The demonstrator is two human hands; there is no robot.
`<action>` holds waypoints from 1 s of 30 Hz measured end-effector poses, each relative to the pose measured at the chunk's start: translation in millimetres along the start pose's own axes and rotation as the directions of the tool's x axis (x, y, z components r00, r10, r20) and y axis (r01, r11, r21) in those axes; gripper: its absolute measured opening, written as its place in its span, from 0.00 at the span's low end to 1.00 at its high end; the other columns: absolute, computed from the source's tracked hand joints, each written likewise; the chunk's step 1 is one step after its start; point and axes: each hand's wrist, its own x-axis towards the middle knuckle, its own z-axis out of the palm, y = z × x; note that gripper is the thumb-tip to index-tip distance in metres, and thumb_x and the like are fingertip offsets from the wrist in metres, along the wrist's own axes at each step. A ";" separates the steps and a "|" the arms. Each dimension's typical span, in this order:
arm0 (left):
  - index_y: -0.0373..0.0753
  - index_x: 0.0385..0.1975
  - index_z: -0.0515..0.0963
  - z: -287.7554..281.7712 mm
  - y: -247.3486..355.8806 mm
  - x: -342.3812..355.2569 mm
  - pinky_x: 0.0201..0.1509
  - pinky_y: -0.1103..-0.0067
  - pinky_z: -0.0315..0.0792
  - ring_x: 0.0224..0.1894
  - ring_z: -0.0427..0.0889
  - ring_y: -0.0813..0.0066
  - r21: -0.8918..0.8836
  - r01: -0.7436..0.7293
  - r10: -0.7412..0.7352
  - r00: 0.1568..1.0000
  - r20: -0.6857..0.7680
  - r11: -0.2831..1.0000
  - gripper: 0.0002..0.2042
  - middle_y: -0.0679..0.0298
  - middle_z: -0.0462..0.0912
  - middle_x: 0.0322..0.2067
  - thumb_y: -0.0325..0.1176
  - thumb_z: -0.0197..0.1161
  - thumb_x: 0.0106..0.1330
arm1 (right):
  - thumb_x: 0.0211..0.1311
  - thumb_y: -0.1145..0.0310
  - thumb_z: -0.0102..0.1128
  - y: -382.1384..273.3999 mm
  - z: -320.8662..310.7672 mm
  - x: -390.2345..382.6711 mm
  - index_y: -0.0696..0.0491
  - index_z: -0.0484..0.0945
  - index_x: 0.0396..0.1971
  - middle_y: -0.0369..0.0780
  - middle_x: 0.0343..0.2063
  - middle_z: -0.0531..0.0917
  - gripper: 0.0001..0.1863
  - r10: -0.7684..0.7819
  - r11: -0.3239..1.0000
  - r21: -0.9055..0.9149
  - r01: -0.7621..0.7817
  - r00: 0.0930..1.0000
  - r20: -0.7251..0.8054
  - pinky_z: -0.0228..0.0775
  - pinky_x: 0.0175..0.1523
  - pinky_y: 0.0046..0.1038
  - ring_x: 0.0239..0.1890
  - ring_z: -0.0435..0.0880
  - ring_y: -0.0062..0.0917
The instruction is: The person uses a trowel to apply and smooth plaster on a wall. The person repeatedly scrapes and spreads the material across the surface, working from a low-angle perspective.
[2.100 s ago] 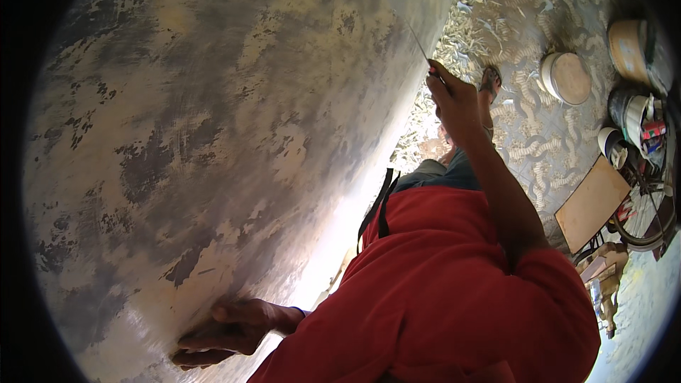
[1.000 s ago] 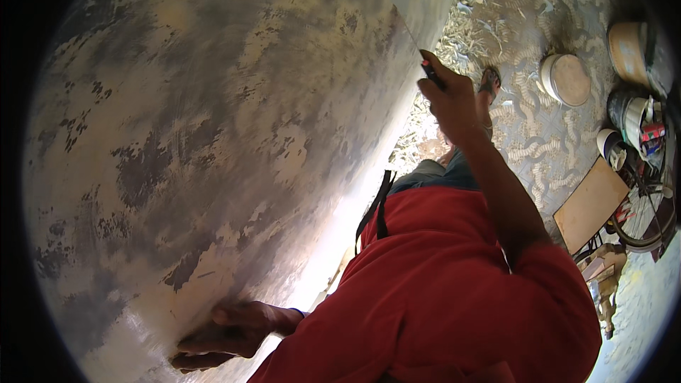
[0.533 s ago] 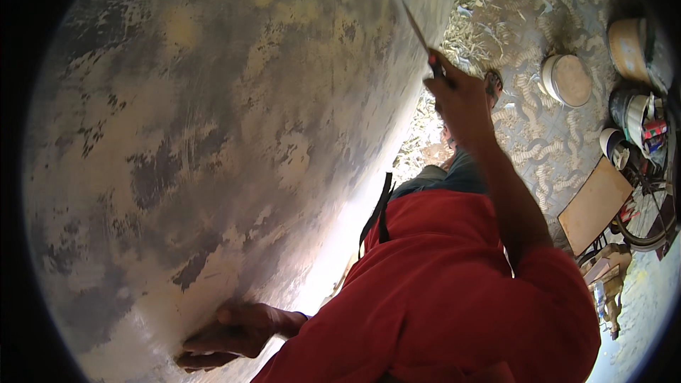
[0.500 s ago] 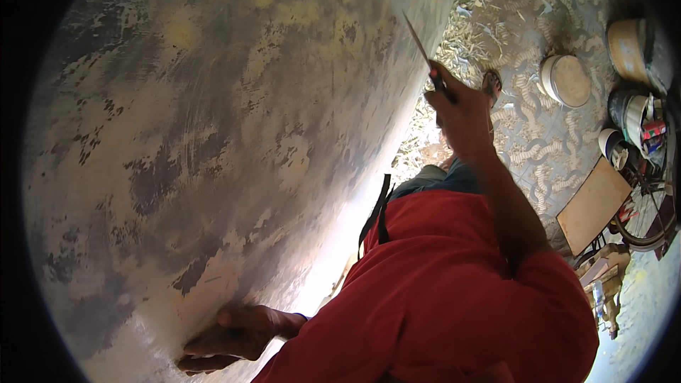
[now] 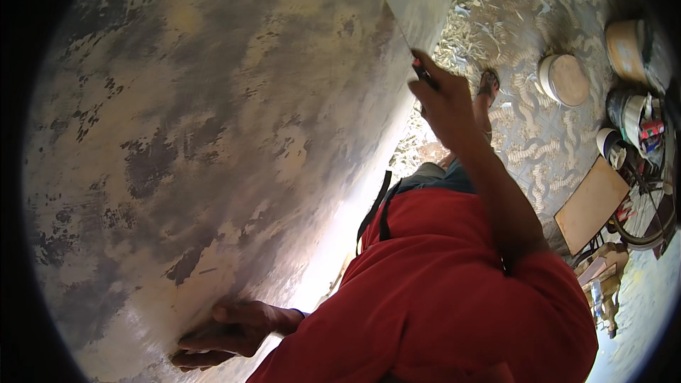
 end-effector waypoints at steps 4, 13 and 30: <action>0.34 0.71 0.70 -3.9 -2.0 -2.9 0.82 0.49 0.46 0.80 0.55 0.52 0.026 0.024 -0.025 0.999 0.021 0.999 0.31 0.48 0.62 0.76 0.51 0.56 0.78 | 0.66 0.69 0.60 -2.9 -8.2 3.5 0.55 0.77 0.65 0.33 0.20 0.75 0.26 0.158 0.978 0.141 -0.155 0.987 -0.011 0.67 0.28 0.25 0.21 0.71 0.13; 0.38 0.71 0.72 3.0 -1.3 -4.0 0.78 0.47 0.48 0.79 0.57 0.50 0.010 0.032 -0.032 0.999 -0.024 0.999 0.31 0.49 0.64 0.75 0.55 0.56 0.77 | 0.66 0.70 0.60 15.8 -6.9 12.6 0.56 0.78 0.63 0.31 0.21 0.74 0.25 0.017 0.997 0.069 -0.017 1.000 0.002 0.64 0.26 0.24 0.19 0.69 0.14; 0.37 0.73 0.69 1.5 -3.6 -6.2 0.80 0.47 0.44 0.80 0.54 0.49 0.034 0.006 -0.007 1.000 0.021 0.999 0.31 0.49 0.60 0.76 0.53 0.56 0.78 | 0.75 0.66 0.60 15.9 -33.9 46.4 0.56 0.76 0.66 0.29 0.21 0.74 0.23 0.116 0.967 0.236 -0.097 0.991 -0.067 0.55 0.18 0.17 0.16 0.66 0.09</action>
